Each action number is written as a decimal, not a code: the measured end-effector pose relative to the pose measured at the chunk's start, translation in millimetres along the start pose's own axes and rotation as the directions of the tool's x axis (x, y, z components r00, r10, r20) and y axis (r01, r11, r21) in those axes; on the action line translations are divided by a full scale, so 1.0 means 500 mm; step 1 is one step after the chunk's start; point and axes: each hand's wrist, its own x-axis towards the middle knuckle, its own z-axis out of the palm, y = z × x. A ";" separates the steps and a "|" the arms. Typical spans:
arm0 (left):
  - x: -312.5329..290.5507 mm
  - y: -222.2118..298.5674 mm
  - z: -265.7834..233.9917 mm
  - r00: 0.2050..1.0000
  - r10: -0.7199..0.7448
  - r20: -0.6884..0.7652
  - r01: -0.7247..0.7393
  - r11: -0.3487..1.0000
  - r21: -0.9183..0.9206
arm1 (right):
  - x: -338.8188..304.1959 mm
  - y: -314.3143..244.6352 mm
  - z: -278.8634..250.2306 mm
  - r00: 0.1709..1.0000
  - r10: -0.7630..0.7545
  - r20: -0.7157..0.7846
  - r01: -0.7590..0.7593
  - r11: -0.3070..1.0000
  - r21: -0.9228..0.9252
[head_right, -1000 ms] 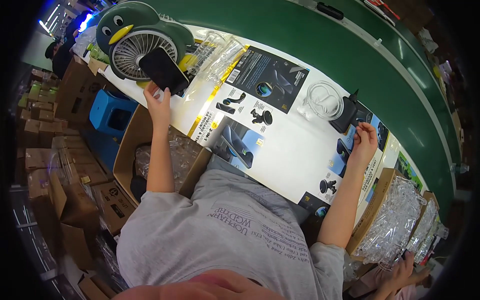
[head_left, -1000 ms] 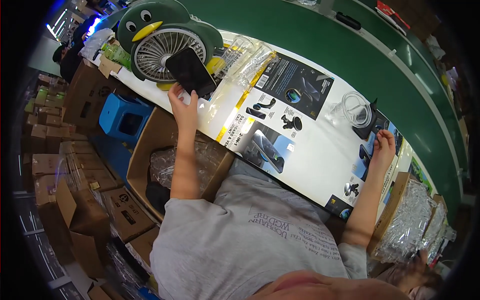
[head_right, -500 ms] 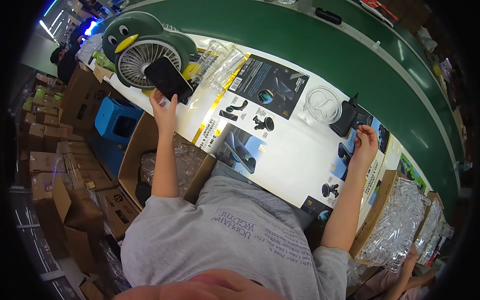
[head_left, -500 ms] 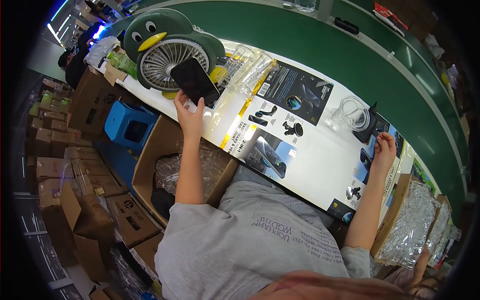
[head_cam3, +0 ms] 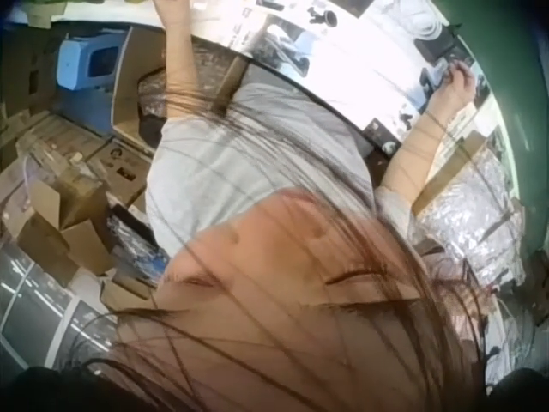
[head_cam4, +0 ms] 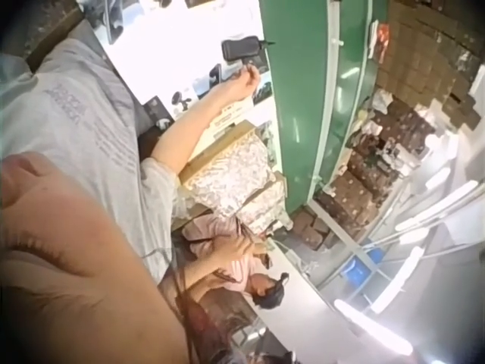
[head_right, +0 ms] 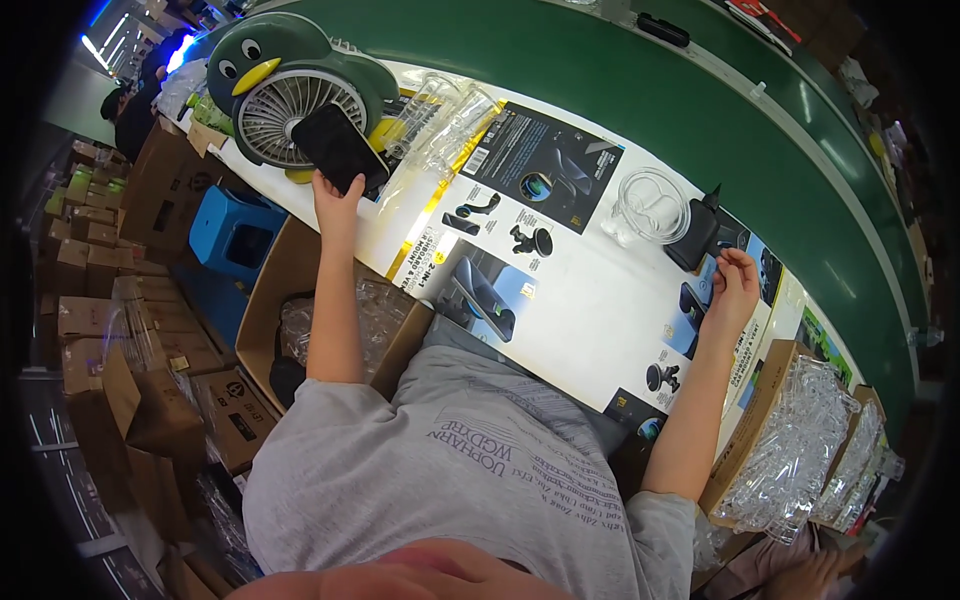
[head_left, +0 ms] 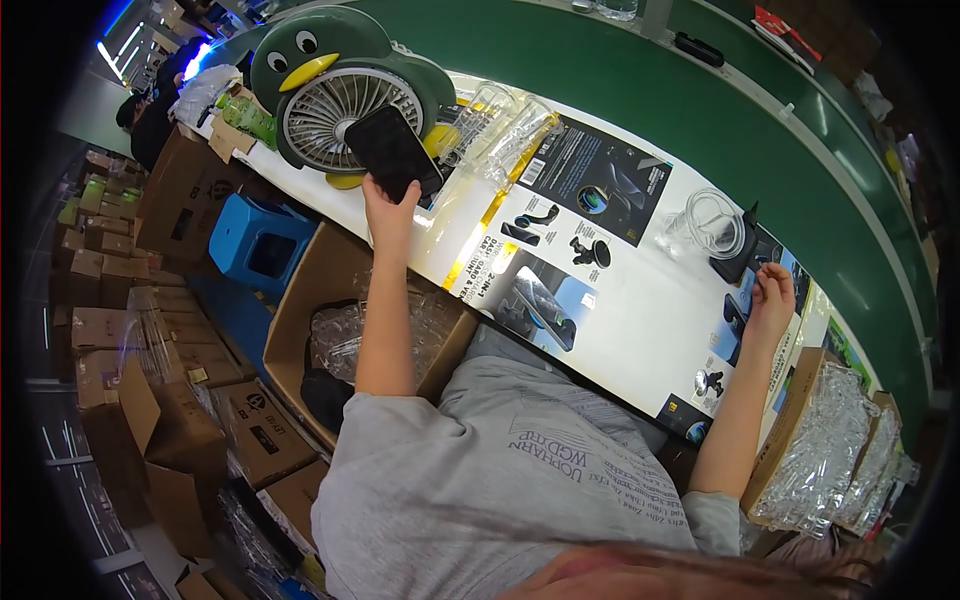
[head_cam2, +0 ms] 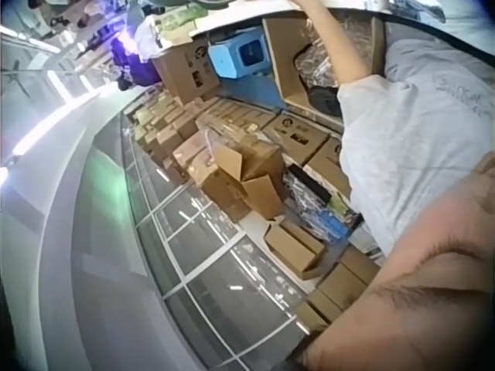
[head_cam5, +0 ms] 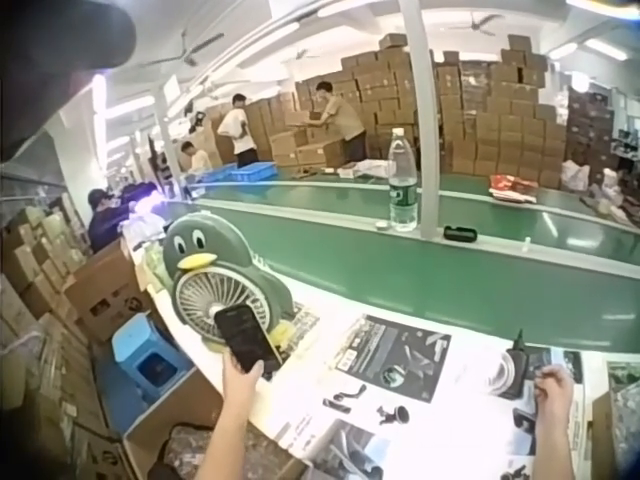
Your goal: Assembling small plastic components by applying liquid from a squeeze bottle and joining parts together.
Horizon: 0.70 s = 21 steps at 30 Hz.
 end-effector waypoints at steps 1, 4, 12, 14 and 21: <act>-0.003 -0.001 0.003 0.999 0.031 -0.020 -0.030 0.998 0.053 | -0.001 0.001 -0.002 1.000 -0.003 0.004 0.003 1.000 -0.001; -0.007 0.009 0.010 0.998 0.061 -0.032 -0.057 0.992 0.112 | 0.000 0.002 -0.001 1.000 -0.003 0.010 0.003 1.000 -0.008; -0.008 -0.002 0.006 0.994 0.081 -0.074 -0.069 0.986 0.150 | -0.005 0.002 -0.005 1.000 -0.011 0.026 0.012 1.000 -0.013; -0.007 0.001 0.008 0.992 0.103 -0.080 -0.089 0.983 0.158 | -0.001 0.006 -0.010 0.999 -0.013 0.032 0.013 1.000 -0.012; 0.000 -0.007 -0.025 0.998 0.048 0.031 -0.046 0.997 -0.057 | 0.002 0.008 -0.012 1.000 -0.013 0.025 0.013 1.000 -0.006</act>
